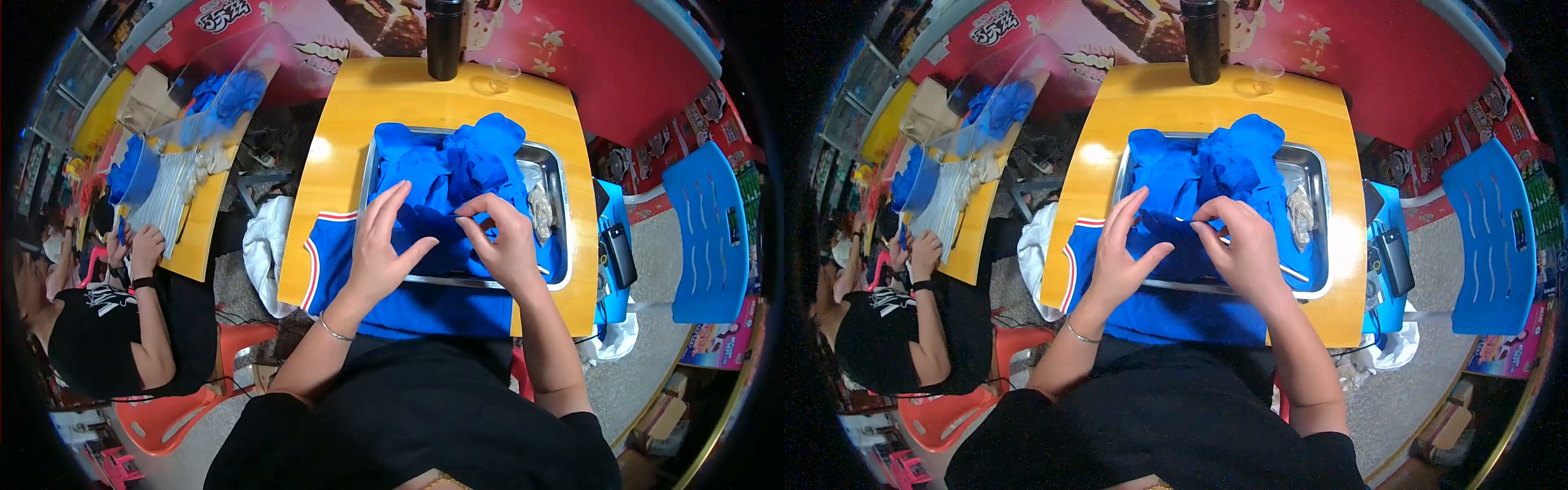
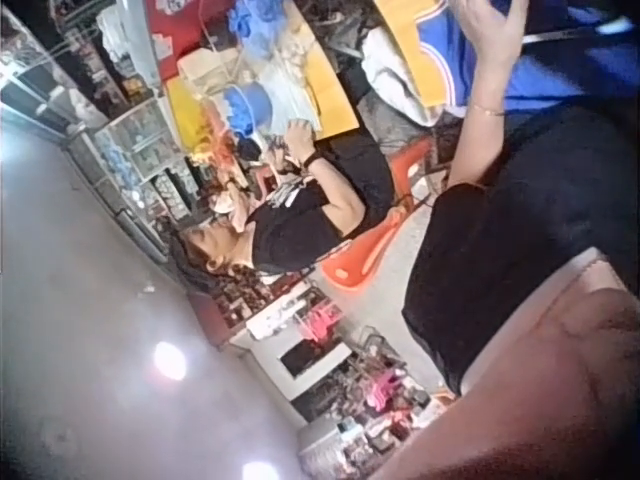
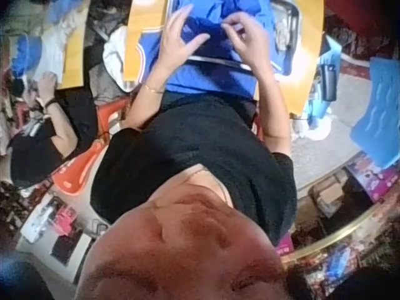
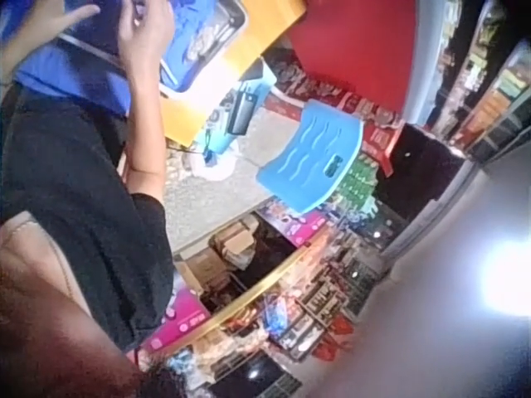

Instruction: Assembling and shaping small decorative items from blue leather pieces using a shaping tool.

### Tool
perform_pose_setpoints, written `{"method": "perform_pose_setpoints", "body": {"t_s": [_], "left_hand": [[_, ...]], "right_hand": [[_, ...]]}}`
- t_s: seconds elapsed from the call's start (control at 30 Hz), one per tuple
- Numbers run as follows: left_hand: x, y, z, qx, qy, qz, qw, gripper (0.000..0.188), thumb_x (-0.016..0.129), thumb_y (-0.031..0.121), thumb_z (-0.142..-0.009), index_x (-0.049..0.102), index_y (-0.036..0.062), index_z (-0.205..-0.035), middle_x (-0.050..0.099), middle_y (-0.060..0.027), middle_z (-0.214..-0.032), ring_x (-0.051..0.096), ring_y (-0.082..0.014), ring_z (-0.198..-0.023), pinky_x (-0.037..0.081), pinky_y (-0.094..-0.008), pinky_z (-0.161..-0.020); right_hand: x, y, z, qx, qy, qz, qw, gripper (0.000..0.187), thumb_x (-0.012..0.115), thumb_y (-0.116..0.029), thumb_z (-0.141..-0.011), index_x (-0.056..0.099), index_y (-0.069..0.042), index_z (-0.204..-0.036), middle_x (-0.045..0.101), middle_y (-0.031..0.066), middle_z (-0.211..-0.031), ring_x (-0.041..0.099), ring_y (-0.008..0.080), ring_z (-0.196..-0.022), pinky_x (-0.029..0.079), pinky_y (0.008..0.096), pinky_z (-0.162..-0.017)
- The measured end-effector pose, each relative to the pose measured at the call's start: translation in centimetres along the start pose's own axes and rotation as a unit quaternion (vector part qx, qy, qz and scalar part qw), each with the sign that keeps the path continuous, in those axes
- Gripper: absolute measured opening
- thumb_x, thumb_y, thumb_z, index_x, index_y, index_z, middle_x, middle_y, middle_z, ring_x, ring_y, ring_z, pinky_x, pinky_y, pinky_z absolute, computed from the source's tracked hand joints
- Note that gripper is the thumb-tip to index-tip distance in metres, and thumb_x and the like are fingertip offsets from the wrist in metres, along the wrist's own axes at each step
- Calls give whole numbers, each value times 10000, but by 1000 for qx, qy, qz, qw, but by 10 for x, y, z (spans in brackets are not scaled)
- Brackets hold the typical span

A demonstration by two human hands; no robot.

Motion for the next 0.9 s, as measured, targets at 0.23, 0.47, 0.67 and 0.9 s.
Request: {"method": "perform_pose_setpoints", "body": {"t_s": [0.23,0.47,0.67,0.9], "left_hand": [[7,5,-9,-2,-16,78,997,465,718,127,-748,517,-9,-1144,536,-143,-1203,496,-246,-1141,383,-330,-961],[18,-6,1,-129,-43,296,945,153,653,117,-837,540,15,-826,514,1,-685,467,-61,-641,379,-209,-587],[17,-12,4,-204,17,394,896,177,650,112,-855,520,49,-752,444,66,-657,367,-5,-602,293,-178,-521],[20,-15,14,-223,-95,397,885,204,635,110,-864,516,61,-706,393,85,-657,339,0,-617,288,-179,-521]], "right_hand": [[-8,-16,2,7,50,-56,997,92,629,-32,-815,566,-8,-878,624,79,-812,624,158,-734,511,276,-598],[-4,-3,7,134,63,-228,962,149,625,-55,-837,579,-20,-974,599,27,-832,571,81,-752,457,202,-636],[12,11,23,142,-1,-180,973,206,721,-120,-769,610,-13,-904,583,-10,-738,522,51,-671,432,201,-589],[15,19,27,196,16,-254,947,127,689,-92,-801,601,-3,-811,574,-26,-692,483,22,-625,395,192,-549]]}}
Point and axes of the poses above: each hand's wrist, its own z-axis away from the middle knuckle, its own x-axis out of the palm, y = z × x, the point moved 3 cm from there along -z, towards the middle knuckle
